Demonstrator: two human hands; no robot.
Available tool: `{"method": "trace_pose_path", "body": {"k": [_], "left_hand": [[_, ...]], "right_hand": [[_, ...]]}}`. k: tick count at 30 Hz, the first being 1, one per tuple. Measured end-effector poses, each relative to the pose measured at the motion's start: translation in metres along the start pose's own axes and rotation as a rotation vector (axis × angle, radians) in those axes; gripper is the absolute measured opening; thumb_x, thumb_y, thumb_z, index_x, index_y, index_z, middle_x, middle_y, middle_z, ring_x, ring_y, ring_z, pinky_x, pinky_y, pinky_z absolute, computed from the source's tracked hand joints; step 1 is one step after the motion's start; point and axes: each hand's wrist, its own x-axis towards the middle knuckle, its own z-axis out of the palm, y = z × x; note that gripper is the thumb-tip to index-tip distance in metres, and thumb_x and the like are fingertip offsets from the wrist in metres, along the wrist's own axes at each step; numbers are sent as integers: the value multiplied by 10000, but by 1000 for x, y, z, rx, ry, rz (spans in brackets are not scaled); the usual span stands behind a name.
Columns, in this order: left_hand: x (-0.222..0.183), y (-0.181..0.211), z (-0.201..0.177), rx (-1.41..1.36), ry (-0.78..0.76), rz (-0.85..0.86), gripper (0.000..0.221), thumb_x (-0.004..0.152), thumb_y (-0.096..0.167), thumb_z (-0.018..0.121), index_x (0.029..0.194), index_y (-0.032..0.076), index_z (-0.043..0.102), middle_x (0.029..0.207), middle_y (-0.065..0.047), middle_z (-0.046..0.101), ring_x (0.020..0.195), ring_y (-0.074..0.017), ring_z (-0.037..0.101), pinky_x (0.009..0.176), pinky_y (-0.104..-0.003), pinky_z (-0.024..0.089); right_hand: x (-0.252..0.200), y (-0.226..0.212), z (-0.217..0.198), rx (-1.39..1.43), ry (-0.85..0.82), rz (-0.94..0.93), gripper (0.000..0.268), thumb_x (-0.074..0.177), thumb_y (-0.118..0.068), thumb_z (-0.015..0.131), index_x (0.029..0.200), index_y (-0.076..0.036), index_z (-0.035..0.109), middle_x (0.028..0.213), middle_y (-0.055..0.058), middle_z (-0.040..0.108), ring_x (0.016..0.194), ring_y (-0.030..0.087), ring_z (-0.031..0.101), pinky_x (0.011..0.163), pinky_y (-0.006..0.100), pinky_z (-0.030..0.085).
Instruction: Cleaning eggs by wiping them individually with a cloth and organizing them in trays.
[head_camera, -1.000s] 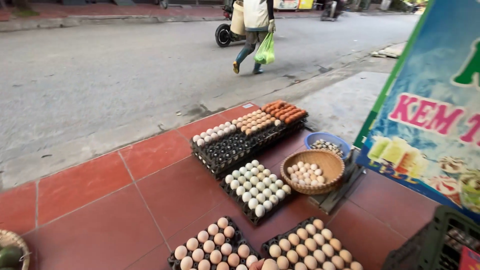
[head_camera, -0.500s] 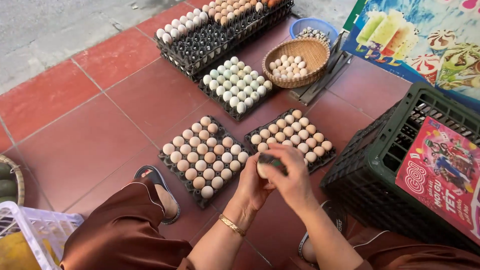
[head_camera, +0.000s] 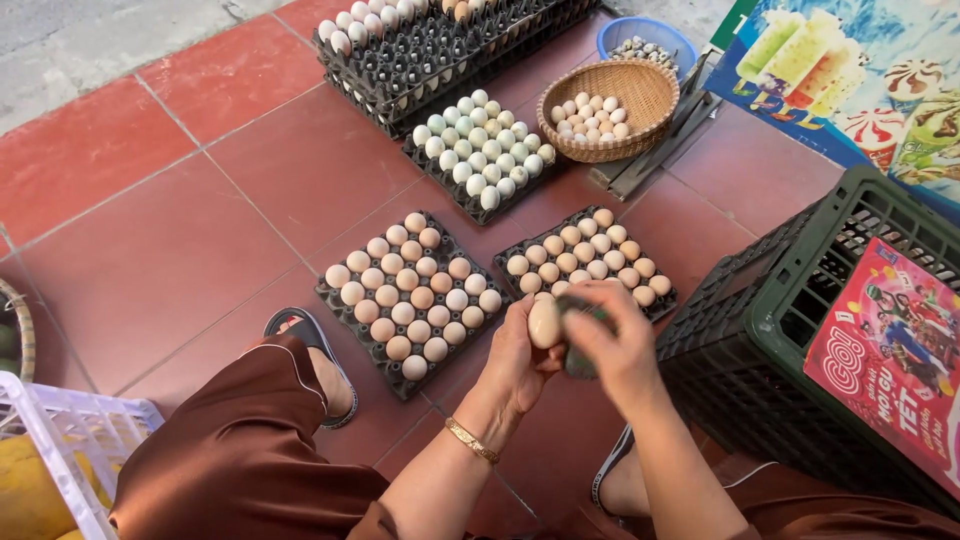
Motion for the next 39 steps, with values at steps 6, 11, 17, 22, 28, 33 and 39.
{"method": "trace_pose_path", "body": {"k": [6,11,17,22,28,33,39], "left_hand": [[18,-10,-7,75,57,25,327,957,359,646,997,38,605,741,-181,573,510,-217,550,419,-246,349],[43,-19,-25,-24,89,-3,283,951,334,628,961,52,600,660,-158,564,448,-207,497,385,-231,299],[26,-12,-9,-2,113,24,263,929,358,673,985,103,635,717,-134,534,501,-217,514,383,-234,321],[38,-13,-18,-30,158,8,290,902,339,699,1011,73,662,757,-136,581,518,-235,541,409,-275,382],[15,-10,-9,86,122,32,286,880,383,708,990,123,659,712,-127,535,494,-238,560,397,-257,347],[25,-9,-19,113,105,84,230,822,366,735,881,162,646,686,-95,535,477,-205,498,439,-262,321],[2,-9,-4,350,-30,267,241,972,347,590,904,116,590,682,-101,492,510,-197,533,429,-257,362]], "right_hand": [[14,23,8,-306,-107,-490,187,839,-145,829,1011,-92,779,1053,119,702,1048,333,670,939,443,531],[3,15,20,-355,-55,-517,214,803,-178,874,978,-98,782,1057,128,677,1091,355,661,959,451,528],[27,38,13,-347,7,-475,172,860,-222,854,965,-109,778,1059,93,683,1084,314,670,941,435,541],[-5,22,25,-384,-19,-549,159,838,-199,854,955,-118,782,1101,93,678,1080,315,653,968,411,523],[30,39,14,-353,-6,-414,169,853,-241,861,951,-126,785,1133,82,680,1068,306,675,972,438,531],[3,20,22,-397,-49,-502,162,825,-220,861,932,-128,782,1105,97,678,1045,337,681,954,431,533],[31,33,6,-334,-2,-312,162,856,-259,852,944,-148,775,1133,22,700,1056,219,696,992,373,520]]}}
